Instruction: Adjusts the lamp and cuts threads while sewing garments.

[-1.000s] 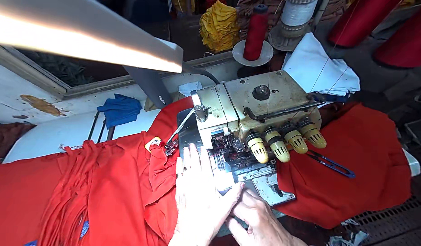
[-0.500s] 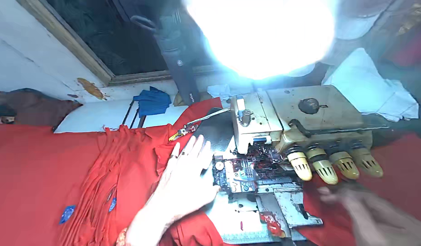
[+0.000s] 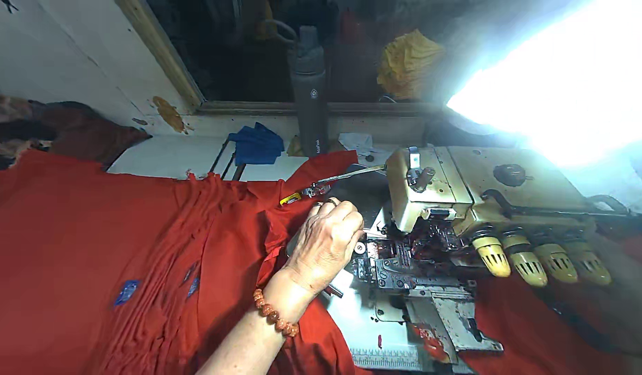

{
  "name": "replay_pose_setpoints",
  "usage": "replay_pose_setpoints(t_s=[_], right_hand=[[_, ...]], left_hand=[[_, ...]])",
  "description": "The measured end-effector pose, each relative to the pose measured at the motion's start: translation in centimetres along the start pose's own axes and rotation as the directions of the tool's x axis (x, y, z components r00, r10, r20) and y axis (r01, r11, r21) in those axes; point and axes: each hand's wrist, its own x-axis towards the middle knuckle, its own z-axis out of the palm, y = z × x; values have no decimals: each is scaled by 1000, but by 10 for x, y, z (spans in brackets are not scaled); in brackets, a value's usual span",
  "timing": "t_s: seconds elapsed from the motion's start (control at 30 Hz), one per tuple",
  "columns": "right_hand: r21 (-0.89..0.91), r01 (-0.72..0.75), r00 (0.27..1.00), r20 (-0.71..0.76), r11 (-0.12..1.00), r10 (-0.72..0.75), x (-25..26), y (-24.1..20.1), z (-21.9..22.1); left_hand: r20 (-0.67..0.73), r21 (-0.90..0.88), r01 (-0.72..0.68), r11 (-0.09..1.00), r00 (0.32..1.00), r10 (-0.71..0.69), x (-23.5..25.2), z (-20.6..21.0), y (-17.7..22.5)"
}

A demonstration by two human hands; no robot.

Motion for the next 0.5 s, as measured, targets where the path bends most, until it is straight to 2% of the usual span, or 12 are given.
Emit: replay_pose_setpoints(t_s=[0.1,0.23,0.3,0.37,0.43,0.47,0.5], right_hand=[[-7,-8,997,75,1000,9,11,9,-11],[-43,1,998,69,999,2,12,8,-14],[-82,5,999,44,997,-2,19,17,-22],[-47,61,998,27,997,-60,27,36,-31],[44,176,964,193,983,-182,38,54,-48],[70,212,904,365,975,-223,42,54,-57],[34,147,967,205,989,-151,23,39,-33]], left_hand=[[0,1,33,999,999,-33,3,-10,-13],[-10,-36,99,994,995,-100,5,-23,-33],[-11,-16,221,975,975,-221,7,-30,-39],[-8,-16,373,928,928,-373,9,-36,-42],[-40,-47,422,906,905,-423,6,-38,-40],[-37,-82,391,917,918,-395,2,-41,-34],[-5,-126,327,937,944,-330,-3,-41,-27]])
